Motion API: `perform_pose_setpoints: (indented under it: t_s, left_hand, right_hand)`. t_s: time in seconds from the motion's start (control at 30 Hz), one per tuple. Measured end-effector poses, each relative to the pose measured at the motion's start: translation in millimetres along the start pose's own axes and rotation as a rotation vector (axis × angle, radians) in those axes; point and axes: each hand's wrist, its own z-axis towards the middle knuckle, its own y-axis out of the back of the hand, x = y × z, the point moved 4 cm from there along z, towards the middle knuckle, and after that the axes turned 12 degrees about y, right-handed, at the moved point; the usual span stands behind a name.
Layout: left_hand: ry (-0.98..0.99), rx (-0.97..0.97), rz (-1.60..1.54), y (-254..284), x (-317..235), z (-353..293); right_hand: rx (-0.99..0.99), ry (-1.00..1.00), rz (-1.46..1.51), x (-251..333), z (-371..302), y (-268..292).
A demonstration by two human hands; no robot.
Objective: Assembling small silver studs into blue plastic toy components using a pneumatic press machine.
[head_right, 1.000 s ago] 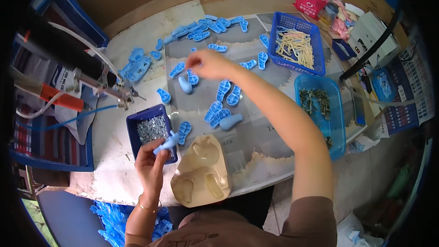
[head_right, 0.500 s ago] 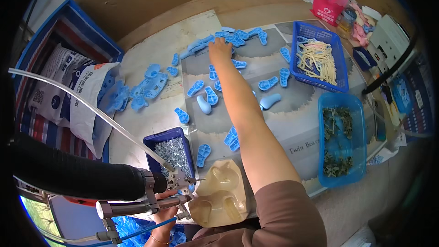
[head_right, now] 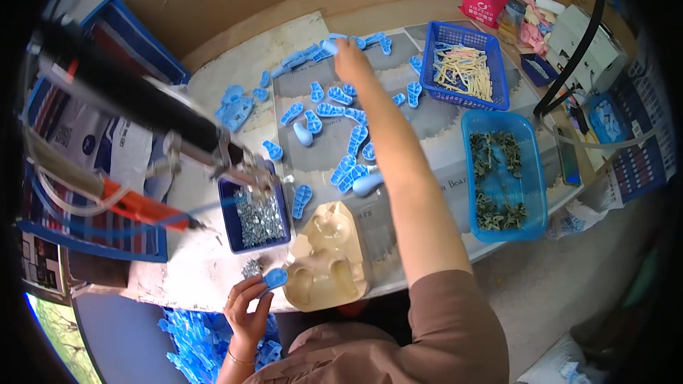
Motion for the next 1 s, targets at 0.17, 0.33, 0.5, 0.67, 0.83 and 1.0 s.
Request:
perform_pose_setpoints:
  t_s: [0.17, 0.33, 0.5, 0.67, 0.83, 1.0]
  left_hand:
    - [-0.214, 0.104, 0.227, -17.4, 6.3, -12.9]
    - [-0.316, 0.139, 0.394, -31.1, 10.7, -18.6]
    - [-0.360, 0.164, 0.383, -40.4, 16.7, -21.2]
    - [-0.265, 0.115, 0.265, -9.0, 48.5, -12.2]
    - [-0.034, -0.188, 0.175, 38.5, 116.8, 81.5]
    - [-0.127, -0.130, 0.264, 1.2, 225.8, 240.3]
  right_hand:
    - [0.198, -0.017, 0.489, 39.8, -15.6, 80.1]
    - [0.931, -0.137, 0.795, 167.4, -112.8, 139.2]
    - [1.153, 0.259, 0.667, 223.2, -205.9, 147.7]
    - [0.993, 0.522, 0.474, 230.5, -230.4, 153.9]
    - [0.927, 0.429, 0.475, 266.2, -204.1, 162.0]
    - [0.783, 0.587, 0.657, 325.2, -187.9, 153.3]
